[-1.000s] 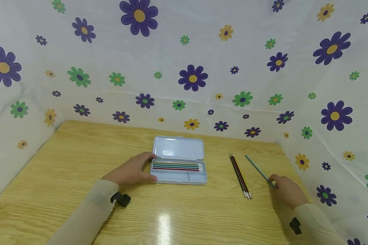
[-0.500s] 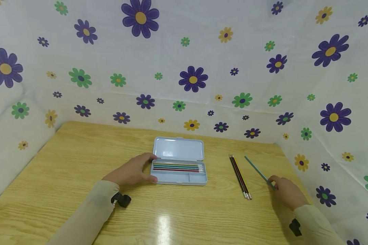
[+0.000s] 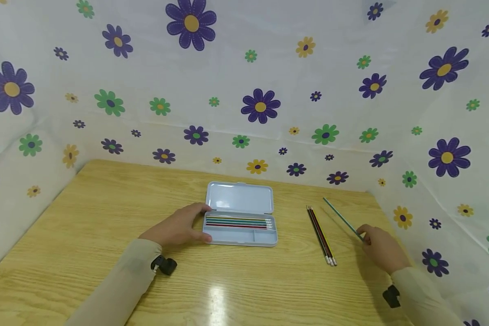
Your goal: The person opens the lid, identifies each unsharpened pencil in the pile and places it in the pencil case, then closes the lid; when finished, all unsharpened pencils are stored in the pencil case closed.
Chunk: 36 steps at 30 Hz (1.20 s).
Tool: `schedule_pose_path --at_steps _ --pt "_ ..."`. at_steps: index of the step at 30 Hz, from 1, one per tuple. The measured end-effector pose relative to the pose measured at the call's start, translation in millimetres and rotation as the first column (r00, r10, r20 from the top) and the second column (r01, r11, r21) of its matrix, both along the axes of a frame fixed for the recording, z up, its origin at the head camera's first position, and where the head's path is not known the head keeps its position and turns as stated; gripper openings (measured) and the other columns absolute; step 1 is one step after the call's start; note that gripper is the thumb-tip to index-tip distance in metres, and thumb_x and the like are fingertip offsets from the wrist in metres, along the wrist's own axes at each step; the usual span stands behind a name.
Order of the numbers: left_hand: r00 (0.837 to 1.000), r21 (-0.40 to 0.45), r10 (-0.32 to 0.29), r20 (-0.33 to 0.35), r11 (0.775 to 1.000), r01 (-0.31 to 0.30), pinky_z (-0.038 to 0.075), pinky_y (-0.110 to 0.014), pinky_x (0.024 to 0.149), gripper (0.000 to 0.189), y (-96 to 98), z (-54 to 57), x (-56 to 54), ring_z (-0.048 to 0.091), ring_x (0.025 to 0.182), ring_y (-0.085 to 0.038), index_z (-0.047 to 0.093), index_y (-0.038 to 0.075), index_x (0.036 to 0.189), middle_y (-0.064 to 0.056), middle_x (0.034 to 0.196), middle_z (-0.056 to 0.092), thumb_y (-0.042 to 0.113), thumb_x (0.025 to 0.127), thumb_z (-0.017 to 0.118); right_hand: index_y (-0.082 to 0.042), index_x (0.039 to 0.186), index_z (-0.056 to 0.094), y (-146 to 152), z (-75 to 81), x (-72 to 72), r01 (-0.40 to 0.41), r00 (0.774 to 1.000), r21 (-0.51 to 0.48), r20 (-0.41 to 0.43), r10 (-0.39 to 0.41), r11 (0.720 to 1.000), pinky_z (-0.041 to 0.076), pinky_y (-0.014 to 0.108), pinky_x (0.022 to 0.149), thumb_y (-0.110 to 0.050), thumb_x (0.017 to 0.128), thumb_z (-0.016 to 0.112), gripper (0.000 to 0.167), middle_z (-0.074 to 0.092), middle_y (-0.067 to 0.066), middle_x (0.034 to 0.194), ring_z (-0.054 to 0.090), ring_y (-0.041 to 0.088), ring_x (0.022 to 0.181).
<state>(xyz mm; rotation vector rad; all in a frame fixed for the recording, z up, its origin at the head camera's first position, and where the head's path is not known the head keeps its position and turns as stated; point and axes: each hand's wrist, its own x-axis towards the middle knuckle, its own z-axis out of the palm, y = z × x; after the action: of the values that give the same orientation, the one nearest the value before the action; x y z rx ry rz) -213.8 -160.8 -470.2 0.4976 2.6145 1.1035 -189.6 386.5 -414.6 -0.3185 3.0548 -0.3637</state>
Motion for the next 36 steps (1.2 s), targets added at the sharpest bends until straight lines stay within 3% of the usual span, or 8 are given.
schedule_pose_path --at_steps 7,13,20,28,31,36 --pt "1.000 0.003 0.000 0.000 1.000 0.000 0.029 -0.054 0.124 0.092 0.5 -0.1 -1.2 0.037 0.150 -0.032 0.048 0.013 0.150 -0.008 0.159 0.045 0.052 0.077 0.088 0.005 0.121 0.065 -44 28.7 -7.0 -0.063 0.996 -0.017 -0.057 0.062 0.998 0.049 0.037 0.061 0.005 0.093 0.062 0.029 0.062 0.006 0.086 0.053 0.018 0.072" --pt "1.000 0.005 -0.001 -0.001 1.000 0.001 0.030 -0.055 0.123 0.092 0.5 2.1 0.0 0.038 0.149 -0.033 0.048 0.012 0.150 -0.009 0.158 0.045 0.051 0.078 0.088 -0.001 0.123 0.067 -98 36.4 -10.1 -0.158 0.980 -0.007 -0.124 0.156 0.987 0.052 0.035 0.065 0.004 0.096 0.060 0.029 0.065 0.007 0.095 0.057 0.015 0.076" --pt "1.000 -0.007 0.000 -0.010 1.000 0.000 0.031 -0.054 0.123 0.090 1.0 2.3 -0.1 0.039 0.148 -0.032 0.048 0.012 0.150 -0.009 0.157 0.046 0.050 0.078 0.088 -0.007 0.120 0.070 -157 33.5 -13.3 -0.277 0.939 0.044 -0.198 0.280 0.960 0.061 0.040 0.080 0.003 0.096 0.063 0.027 0.069 0.005 0.102 0.066 0.020 0.091" --pt "1.000 -0.003 0.002 -0.005 1.000 -0.002 0.030 -0.054 0.123 0.091 0.4 0.8 -0.8 0.038 0.149 -0.032 0.048 0.014 0.151 -0.008 0.158 0.045 0.050 0.078 0.089 -0.008 0.118 0.071 -198 21.0 -13.1 -0.456 0.856 0.081 -0.232 0.462 0.886 0.059 0.032 0.080 0.003 0.094 0.066 0.027 0.068 0.003 0.105 0.064 0.016 0.092" --pt "1.000 -0.001 0.001 -0.006 1.000 -0.001 0.029 -0.054 0.124 0.091 0.1 0.2 -1.2 0.037 0.150 -0.032 0.048 0.014 0.151 -0.008 0.159 0.045 0.049 0.078 0.089 -0.008 0.117 0.070 -205 17.5 -13.1 -0.474 0.854 0.054 -0.215 0.474 0.879 0.059 0.033 0.085 0.002 0.095 0.066 0.024 0.069 0.003 0.109 0.066 0.018 0.100" --pt "1.000 0.002 -0.005 -0.007 1.000 0.005 0.029 -0.054 0.124 0.090 -0.1 0.4 -1.1 0.037 0.150 -0.032 0.048 0.013 0.150 -0.009 0.158 0.045 0.049 0.078 0.089 -0.007 0.114 0.070 -209 12.9 -14.7 -0.459 0.871 0.032 -0.182 0.457 0.888 0.059 0.034 0.089 0.002 0.096 0.066 0.020 0.070 0.003 0.111 0.067 0.020 0.105"
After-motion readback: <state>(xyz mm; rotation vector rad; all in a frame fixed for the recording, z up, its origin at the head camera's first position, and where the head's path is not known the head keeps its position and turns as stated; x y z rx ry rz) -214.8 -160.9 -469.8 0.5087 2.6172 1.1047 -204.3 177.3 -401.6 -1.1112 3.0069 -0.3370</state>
